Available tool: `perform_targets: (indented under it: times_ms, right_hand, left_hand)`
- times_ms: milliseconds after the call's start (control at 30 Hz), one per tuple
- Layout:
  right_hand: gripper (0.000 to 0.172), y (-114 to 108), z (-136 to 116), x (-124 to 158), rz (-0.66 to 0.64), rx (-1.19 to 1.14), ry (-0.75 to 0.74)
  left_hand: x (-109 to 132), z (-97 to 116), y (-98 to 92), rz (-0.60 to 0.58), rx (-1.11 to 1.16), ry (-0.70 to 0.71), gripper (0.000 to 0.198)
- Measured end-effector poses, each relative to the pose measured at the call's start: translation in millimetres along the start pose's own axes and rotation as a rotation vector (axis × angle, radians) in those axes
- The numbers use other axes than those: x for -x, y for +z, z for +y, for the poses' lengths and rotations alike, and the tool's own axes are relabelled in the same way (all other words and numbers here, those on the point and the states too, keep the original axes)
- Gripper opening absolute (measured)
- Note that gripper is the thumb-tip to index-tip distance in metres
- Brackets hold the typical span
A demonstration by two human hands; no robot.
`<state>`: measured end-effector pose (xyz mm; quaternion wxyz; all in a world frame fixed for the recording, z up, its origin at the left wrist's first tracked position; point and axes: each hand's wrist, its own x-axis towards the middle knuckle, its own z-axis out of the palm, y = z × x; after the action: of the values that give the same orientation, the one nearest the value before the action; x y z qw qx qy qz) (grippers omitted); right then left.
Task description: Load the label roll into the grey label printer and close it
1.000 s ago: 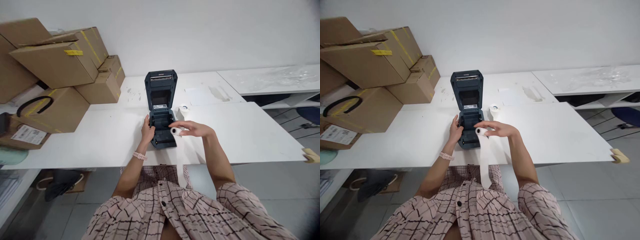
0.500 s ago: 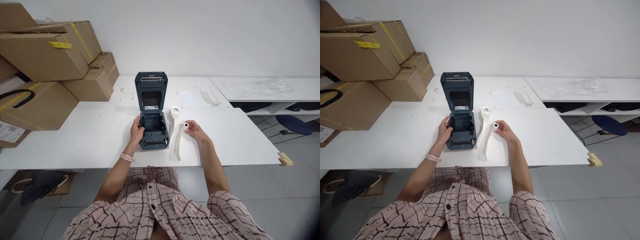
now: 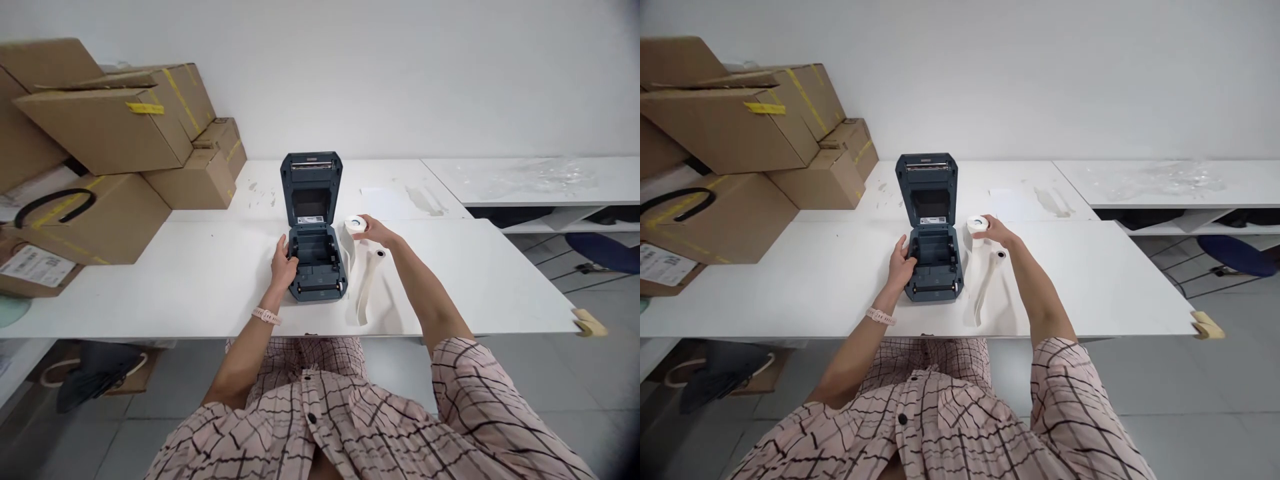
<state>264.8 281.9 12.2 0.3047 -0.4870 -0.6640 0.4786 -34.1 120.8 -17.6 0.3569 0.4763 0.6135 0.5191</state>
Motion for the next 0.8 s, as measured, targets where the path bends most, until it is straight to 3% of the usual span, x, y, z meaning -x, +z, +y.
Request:
perform_targets:
  times_ms: [167,267,367,467,633,800]
  right_hand:
    - [0.064,6,-27,9,0.041,-0.109,-0.094]
    - [0.066,16,-65,25,-0.094,-0.101,-0.258]
    - [0.07,42,-109,35,-0.327,0.241,-0.398]
    - [0.068,75,-137,34,-0.498,0.637,-0.444]
    - [0.062,117,-140,19,-0.586,0.982,-0.357]
    - [0.073,125,-125,19,-0.582,1.01,-0.29]
  left_hand:
    - [3,6,1.4,0.014,-0.001,-0.051,0.091]
    - [3,8,2.5,0.019,-0.005,-0.052,0.088]
    - [5,11,3.2,0.027,0.012,-0.051,0.087]
    - [6,12,3.2,0.035,0.021,-0.083,0.087]
    - [8,13,3.6,0.038,0.033,-0.083,0.089]
    - [7,13,2.8,0.038,0.032,-0.101,0.089]
